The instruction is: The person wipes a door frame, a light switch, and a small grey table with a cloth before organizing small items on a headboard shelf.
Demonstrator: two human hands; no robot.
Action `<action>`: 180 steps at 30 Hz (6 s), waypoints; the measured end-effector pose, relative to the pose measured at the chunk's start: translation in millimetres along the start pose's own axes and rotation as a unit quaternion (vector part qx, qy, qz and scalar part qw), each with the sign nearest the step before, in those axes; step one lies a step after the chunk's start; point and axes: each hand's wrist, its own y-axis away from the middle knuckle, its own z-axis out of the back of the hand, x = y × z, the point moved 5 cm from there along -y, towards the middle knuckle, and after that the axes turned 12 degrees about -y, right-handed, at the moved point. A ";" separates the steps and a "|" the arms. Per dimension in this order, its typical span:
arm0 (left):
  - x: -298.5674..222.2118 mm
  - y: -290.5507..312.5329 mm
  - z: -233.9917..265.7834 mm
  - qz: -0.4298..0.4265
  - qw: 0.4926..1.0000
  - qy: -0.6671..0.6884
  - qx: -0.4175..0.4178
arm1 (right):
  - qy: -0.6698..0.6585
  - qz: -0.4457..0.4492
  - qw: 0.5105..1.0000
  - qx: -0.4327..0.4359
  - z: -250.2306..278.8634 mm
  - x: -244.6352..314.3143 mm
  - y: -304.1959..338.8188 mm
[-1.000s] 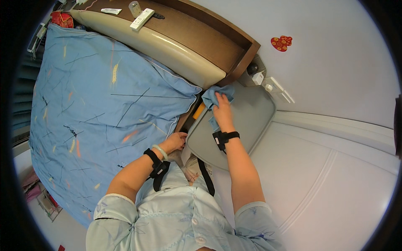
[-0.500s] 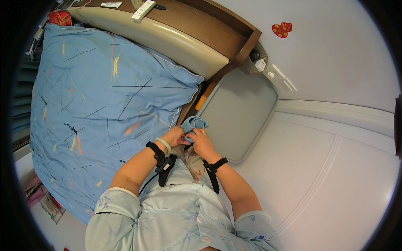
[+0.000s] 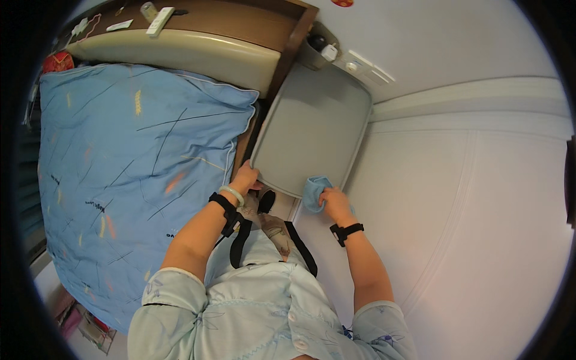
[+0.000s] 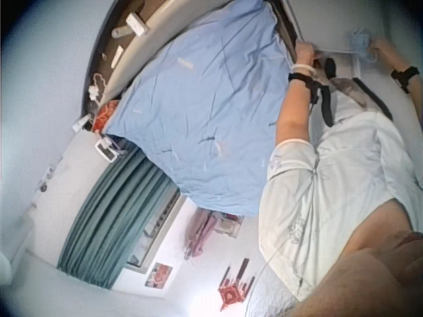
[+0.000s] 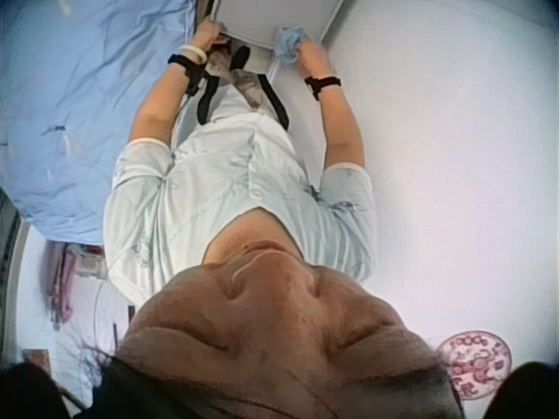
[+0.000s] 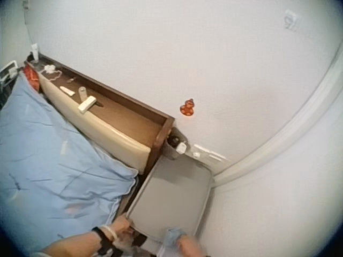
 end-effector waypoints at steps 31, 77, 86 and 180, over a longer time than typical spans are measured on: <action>-11.8 14.9 -7.0 -0.012 0.999 0.039 -0.009 | 0.047 -0.155 0.968 -0.191 59.5 -42.0 -57.8; -6.1 11.5 11.2 0.001 0.995 0.028 0.099 | -0.007 -0.079 0.962 -0.260 43.8 46.1 -83.9; -6.4 3.6 6.2 0.011 0.999 0.007 0.051 | 0.097 -0.073 0.984 -0.133 -17.4 52.3 -123.0; -6.1 23.1 31.7 0.009 0.999 0.032 0.029 | 0.124 -0.015 0.972 -0.200 50.1 56.4 -222.1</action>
